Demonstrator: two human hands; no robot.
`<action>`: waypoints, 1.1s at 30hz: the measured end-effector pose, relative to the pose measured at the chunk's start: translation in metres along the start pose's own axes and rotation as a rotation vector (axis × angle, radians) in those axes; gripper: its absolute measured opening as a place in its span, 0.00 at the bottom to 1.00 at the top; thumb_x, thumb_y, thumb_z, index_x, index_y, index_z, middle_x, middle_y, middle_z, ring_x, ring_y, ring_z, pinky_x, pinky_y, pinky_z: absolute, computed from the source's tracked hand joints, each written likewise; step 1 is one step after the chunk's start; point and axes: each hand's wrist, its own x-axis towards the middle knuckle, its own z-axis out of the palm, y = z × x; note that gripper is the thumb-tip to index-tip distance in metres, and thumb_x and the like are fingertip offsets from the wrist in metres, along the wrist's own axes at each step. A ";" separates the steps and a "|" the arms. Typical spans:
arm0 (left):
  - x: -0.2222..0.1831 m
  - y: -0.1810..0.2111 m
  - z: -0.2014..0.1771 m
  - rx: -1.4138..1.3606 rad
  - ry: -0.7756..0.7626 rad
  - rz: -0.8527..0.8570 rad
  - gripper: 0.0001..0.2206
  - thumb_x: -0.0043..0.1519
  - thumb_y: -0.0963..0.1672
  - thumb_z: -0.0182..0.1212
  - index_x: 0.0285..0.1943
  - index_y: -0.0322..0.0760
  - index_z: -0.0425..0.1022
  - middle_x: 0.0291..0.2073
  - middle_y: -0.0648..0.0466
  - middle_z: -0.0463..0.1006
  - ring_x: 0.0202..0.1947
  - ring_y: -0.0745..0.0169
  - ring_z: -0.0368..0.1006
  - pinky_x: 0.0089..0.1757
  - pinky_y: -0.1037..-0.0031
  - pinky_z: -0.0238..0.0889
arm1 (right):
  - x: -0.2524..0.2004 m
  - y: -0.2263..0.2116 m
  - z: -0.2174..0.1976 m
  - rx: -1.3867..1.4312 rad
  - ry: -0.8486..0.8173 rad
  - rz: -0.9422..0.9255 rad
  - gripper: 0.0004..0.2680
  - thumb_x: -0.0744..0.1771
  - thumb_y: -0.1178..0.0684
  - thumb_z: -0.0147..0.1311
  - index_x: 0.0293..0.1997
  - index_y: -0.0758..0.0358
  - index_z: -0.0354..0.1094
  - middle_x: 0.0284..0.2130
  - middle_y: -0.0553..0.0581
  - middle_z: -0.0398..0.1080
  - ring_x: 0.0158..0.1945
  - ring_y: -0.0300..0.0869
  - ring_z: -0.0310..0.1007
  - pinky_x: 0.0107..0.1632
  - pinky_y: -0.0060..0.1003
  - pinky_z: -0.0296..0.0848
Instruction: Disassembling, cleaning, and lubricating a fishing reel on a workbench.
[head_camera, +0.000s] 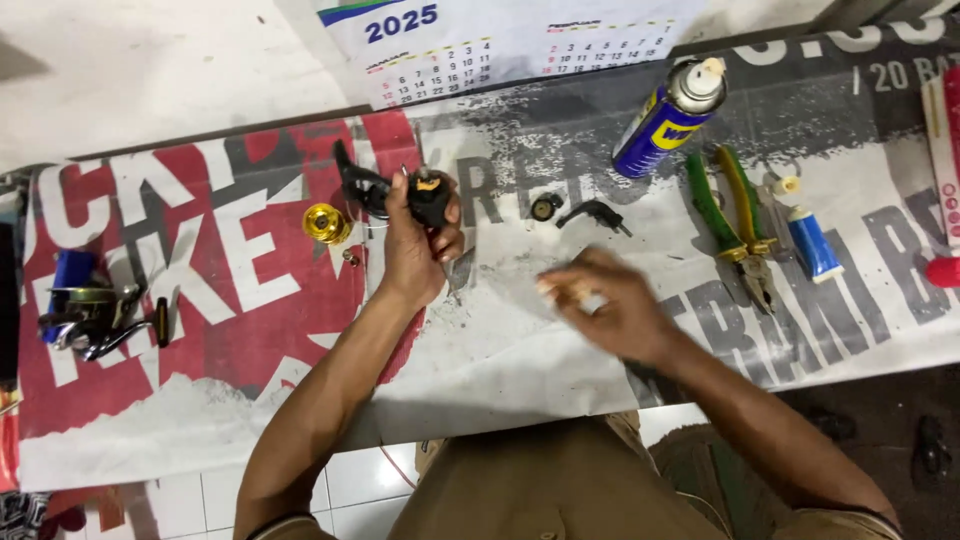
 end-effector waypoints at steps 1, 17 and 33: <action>0.001 -0.003 -0.003 -0.003 -0.002 -0.006 0.29 0.63 0.65 0.41 0.46 0.42 0.70 0.24 0.56 0.65 0.14 0.73 0.49 0.15 0.84 0.47 | 0.005 0.004 -0.013 -0.004 0.002 0.005 0.12 0.61 0.70 0.60 0.46 0.67 0.78 0.30 0.61 0.72 0.32 0.46 0.74 0.37 0.38 0.73; -0.002 -0.002 -0.028 -0.032 -0.086 0.076 0.28 0.67 0.62 0.40 0.51 0.39 0.69 0.24 0.53 0.67 0.15 0.71 0.51 0.17 0.81 0.50 | 0.049 0.015 -0.063 -1.110 -0.050 -0.320 0.04 0.70 0.55 0.57 0.40 0.60 0.78 0.29 0.55 0.68 0.34 0.48 0.74 0.31 0.36 0.70; -0.009 -0.050 -0.024 0.043 -0.022 -0.032 0.23 0.69 0.58 0.44 0.45 0.37 0.69 0.21 0.51 0.70 0.12 0.70 0.59 0.14 0.82 0.49 | 0.083 0.061 0.021 -0.956 -0.451 0.106 0.17 0.70 0.38 0.46 0.57 0.56 0.73 0.57 0.63 0.71 0.62 0.61 0.70 0.49 0.56 0.77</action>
